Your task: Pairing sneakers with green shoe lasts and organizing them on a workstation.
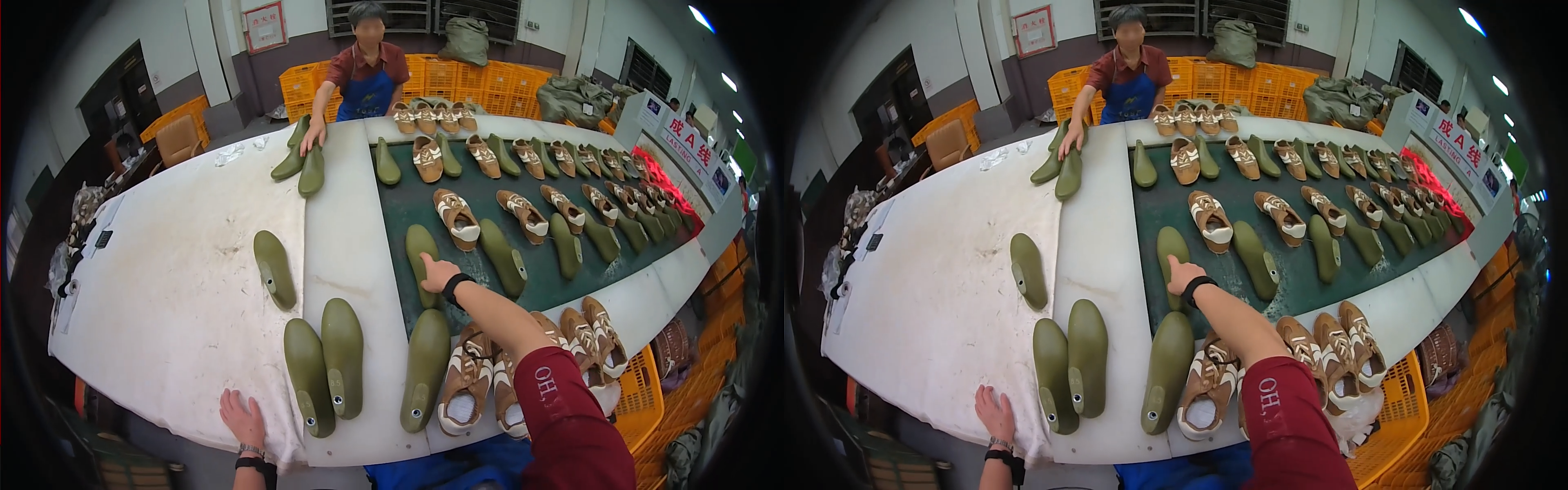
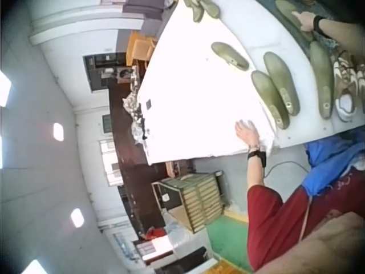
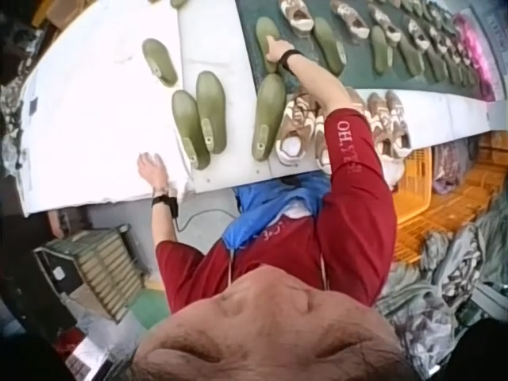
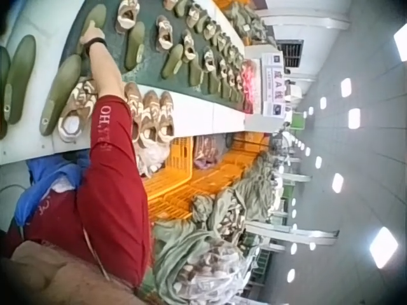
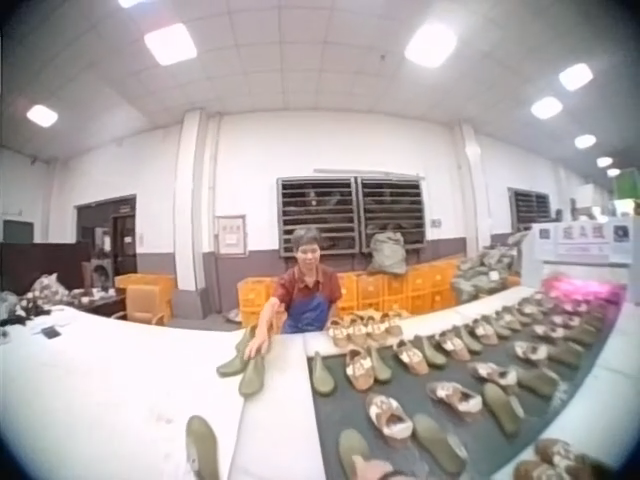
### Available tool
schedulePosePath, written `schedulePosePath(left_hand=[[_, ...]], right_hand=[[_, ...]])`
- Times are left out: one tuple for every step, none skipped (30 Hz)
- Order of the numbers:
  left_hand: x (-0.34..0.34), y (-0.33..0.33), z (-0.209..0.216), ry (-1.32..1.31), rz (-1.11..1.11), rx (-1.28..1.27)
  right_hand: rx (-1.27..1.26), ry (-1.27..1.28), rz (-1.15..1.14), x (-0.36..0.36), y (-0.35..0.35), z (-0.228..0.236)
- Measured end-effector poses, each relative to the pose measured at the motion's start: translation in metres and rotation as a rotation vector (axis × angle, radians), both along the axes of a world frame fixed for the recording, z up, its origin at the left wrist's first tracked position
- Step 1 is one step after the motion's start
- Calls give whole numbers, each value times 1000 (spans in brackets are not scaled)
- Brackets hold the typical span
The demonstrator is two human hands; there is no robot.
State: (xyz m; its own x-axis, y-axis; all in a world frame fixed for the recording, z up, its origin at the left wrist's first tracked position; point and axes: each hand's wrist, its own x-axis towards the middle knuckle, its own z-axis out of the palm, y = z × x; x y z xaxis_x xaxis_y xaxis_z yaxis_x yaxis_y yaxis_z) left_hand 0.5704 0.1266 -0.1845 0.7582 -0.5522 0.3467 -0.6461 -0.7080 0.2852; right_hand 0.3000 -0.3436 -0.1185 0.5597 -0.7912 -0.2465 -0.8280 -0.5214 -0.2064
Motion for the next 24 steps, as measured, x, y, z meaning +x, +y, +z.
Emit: schedulePosePath(left_hand=[[0, 0, -1, -2, -4, 5], [1, 0, -2, 1, 2, 3], [2, 1, -2, 1, 11, 1], [3, 2, -2, -2, 10, 4], [5, 4, -2, -4, 15, 4], [5, 3, -3, -1, 19, 3], [5, 2, -3, -1, 17, 5], [6, 2, -3, -7, 17, 3], [6, 0, -3, -13, 15, -1], [6, -1, -3, -13, 14, 0], [6, -2, -3, -14, 13, -3], [6, -1, -3, -15, 11, -4], [6, -1, -4, -15, 10, -2], [6, -1, -4, -29, 0, -12], [6, -1, -4, -44, -10, -22], [6, -1, -3, -44, -10, -21], [5, -1, -2, -42, -8, -21], [5, -2, -2, -41, -5, -23], [5, -2, -2, -43, -5, -26], [6, -1, -4, -41, 1, -19], [7, 0, -5, -39, 6, -10], [7, 1, -5, -40, 6, -9], [8, 2, -6, -40, 11, -9], [8, 2, -5, -41, 14, -8]], right_hand=[[5, -2, -4, 1, 0, -1], [7, 11, 0, 1, 1, -2], [9, 21, 8, 2, 2, -1], [32, 24, 7, 1, 4, 2], [35, 21, 6, 1, 5, 2], [43, 19, 8, -1, 5, 2], [51, 17, 10, -2, 4, 1], [53, 17, 10, -3, 4, 1], [60, 15, 3, -5, 4, 2], [67, 11, -4, -6, 4, 3], [67, 11, -5, -6, 2, 2], [58, 13, -2, -5, 2, 1], [48, 14, 1, -5, 2, 0], [49, 14, 1, -5, 2, -1], [47, 19, -1, -5, 2, 0], [45, 25, -3, -5, 3, 0], [46, 24, -3, -5, 3, -1], [37, 20, -2, -5, 3, -2], [29, 15, -2, -5, 3, -2], [26, 13, -1, -4, 3, -3], [25, 13, 9, -2, 6, -1], [24, 13, 19, 1, 8, 0], [26, 12, 19, 4, 7, -1], [28, 5, 19, 7, 6, -3]])
